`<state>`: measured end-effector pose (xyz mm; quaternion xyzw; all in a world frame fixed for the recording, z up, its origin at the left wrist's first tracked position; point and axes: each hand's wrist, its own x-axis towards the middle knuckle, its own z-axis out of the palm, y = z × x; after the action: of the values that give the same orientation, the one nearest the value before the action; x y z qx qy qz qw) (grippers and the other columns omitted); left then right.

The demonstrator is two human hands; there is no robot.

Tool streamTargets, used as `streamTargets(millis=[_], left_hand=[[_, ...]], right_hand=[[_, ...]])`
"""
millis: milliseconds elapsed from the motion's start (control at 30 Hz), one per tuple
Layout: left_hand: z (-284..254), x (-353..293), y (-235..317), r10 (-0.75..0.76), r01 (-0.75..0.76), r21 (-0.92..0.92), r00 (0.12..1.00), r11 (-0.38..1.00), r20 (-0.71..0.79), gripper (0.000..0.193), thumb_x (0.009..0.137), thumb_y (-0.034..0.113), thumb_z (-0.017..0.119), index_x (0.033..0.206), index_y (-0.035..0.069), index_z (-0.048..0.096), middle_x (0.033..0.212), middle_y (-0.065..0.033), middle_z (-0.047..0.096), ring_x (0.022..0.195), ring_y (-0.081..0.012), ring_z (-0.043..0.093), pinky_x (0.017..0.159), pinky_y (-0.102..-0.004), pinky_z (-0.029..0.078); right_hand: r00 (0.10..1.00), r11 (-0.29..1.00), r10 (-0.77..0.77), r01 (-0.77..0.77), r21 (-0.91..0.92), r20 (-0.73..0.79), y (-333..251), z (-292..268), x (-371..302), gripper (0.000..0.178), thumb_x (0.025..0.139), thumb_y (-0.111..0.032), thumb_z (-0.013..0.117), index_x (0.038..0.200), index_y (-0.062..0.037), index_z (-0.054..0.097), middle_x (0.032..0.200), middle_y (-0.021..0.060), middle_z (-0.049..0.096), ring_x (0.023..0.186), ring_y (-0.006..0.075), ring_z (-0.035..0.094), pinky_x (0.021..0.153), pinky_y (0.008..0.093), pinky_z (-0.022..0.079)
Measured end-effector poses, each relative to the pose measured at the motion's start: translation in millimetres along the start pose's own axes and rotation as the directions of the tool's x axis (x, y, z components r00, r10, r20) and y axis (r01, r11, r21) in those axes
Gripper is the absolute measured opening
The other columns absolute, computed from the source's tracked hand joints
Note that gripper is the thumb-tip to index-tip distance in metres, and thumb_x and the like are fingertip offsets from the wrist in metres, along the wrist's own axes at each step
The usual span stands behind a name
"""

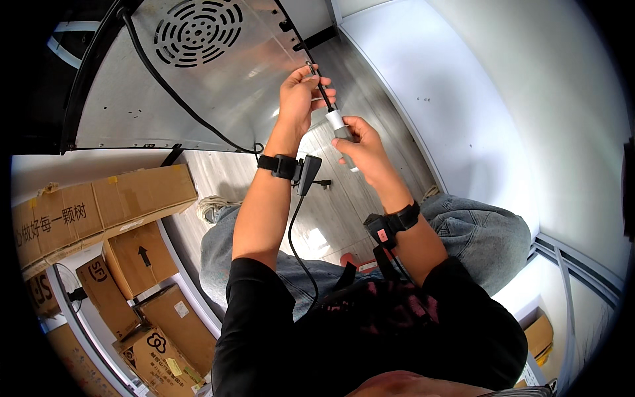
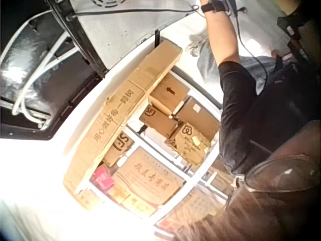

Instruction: The person uses a screwdriver to tighten screws on the back panel of a large appliance, likely a refrigerator or freezer. They systematically work on multiple screw locations to secure the panel.

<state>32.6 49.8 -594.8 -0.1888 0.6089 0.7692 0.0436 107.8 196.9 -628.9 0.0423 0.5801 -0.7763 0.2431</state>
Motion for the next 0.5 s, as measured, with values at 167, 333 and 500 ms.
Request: streamTargets(millis=[167,333,500], left_hand=[[-1.0,-3.4,2.0,-0.017,0.017,0.017,0.999,1.000,0.030,0.024,0.093,0.009,0.044,0.116,0.004,0.047,0.092,-0.0118,0.060,0.076,-0.0216,0.063,0.063,-0.0327,0.055],[5.7,3.7,-7.1,-0.013,0.012,0.004,0.999,1.000,0.045,0.024,0.097,0.019,0.039,0.114,0.006,0.050,0.088,-0.0115,0.062,0.071,-0.0209,0.064,0.060,-0.0297,0.054],[30.7,34.2,-45.7,-0.006,0.002,0.107,0.999,0.994,0.044,0.022,0.097,0.024,0.042,0.103,0.008,0.055,0.079,-0.0081,0.065,0.067,-0.0178,0.065,0.054,-0.0237,0.048]], right_hand=[[1.000,1.000,0.012,-0.012,-0.001,-0.029,2.6,1.0,0.1,0.041,0.076,-0.005,0.066,0.113,0.0012,0.050,0.091,0.0070,0.055,0.076,0.0129,0.056,0.056,0.0265,0.050],[0.997,0.999,0.031,-0.030,0.020,-0.065,13.6,-10.0,4.5,0.036,0.074,-0.003,0.065,0.108,-0.0001,0.053,0.089,0.0061,0.055,0.073,0.0124,0.055,0.055,0.0263,0.048],[0.987,0.999,0.037,-0.035,0.016,-0.155,25.7,-42.3,6.9,0.032,0.074,-0.004,0.065,0.104,-0.0018,0.055,0.084,0.0049,0.056,0.071,0.0115,0.055,0.055,0.0267,0.048]])
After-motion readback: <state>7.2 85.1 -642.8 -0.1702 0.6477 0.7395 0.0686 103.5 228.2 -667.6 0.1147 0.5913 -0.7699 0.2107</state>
